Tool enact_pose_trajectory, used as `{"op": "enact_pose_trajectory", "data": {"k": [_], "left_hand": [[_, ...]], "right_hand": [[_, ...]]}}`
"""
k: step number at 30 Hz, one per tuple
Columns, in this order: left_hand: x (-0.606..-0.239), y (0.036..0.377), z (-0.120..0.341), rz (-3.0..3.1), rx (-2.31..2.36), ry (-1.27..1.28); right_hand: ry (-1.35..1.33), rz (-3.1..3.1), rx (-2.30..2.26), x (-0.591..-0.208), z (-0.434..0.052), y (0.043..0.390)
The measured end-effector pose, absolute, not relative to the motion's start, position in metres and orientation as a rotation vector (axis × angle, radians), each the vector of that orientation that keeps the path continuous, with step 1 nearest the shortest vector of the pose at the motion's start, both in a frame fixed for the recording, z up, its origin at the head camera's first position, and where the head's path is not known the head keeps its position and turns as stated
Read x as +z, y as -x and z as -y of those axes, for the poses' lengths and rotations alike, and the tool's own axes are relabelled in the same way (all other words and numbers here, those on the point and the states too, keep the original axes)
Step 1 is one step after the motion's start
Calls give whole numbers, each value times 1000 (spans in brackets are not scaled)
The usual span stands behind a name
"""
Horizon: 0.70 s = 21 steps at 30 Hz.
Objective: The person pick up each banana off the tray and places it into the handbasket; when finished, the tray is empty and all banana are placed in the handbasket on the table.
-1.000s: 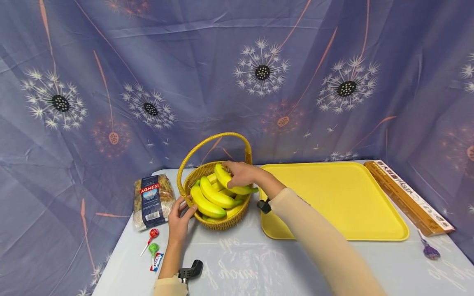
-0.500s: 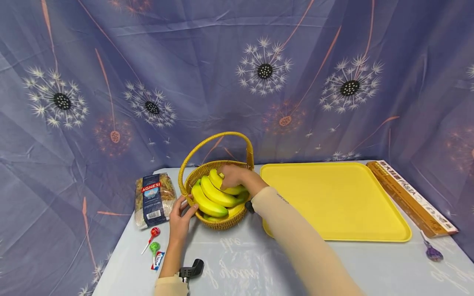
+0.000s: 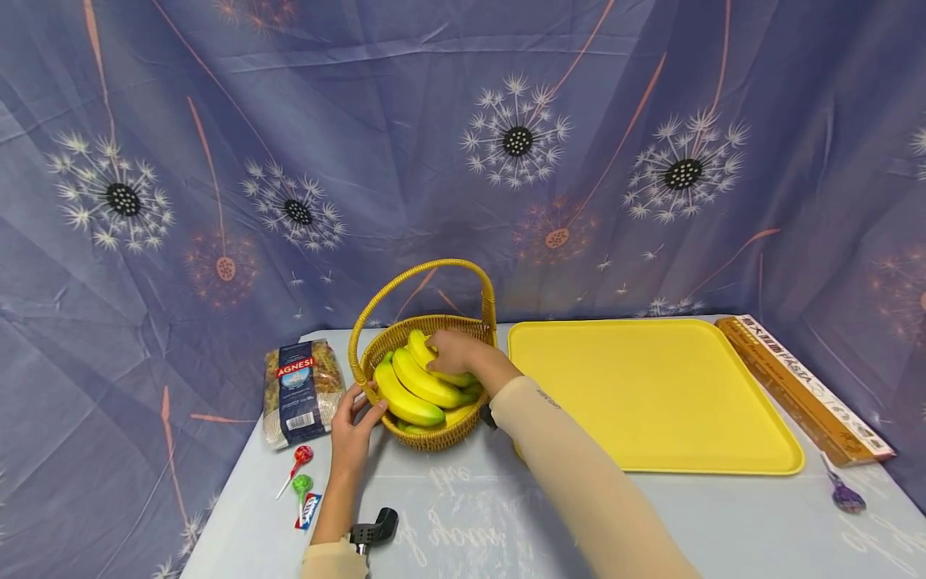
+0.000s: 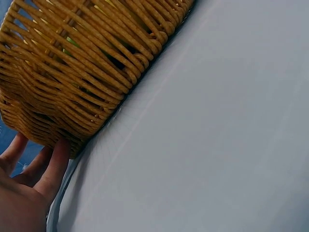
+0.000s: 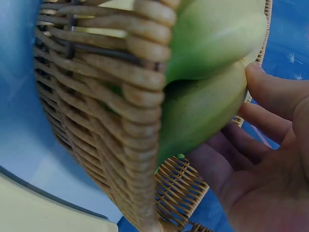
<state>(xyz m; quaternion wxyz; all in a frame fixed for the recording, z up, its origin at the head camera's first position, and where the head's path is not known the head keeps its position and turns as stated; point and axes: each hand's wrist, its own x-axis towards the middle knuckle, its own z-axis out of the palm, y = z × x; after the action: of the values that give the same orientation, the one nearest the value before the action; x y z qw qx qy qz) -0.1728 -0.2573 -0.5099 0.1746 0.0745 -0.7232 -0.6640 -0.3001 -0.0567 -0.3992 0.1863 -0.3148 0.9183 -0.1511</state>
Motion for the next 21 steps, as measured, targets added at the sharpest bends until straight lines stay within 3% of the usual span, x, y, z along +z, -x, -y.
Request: {"op": "enact_pose_trajectory", "data": {"k": [15,21], "left_hand": [[-507,175,257,2061,-1843,-195],[-466,158,246,1670,-1720,-36]], "right_hand": [[928,-2601,-650,-406,27,297],[975,-2726,-717,-402,-10,288]]}}
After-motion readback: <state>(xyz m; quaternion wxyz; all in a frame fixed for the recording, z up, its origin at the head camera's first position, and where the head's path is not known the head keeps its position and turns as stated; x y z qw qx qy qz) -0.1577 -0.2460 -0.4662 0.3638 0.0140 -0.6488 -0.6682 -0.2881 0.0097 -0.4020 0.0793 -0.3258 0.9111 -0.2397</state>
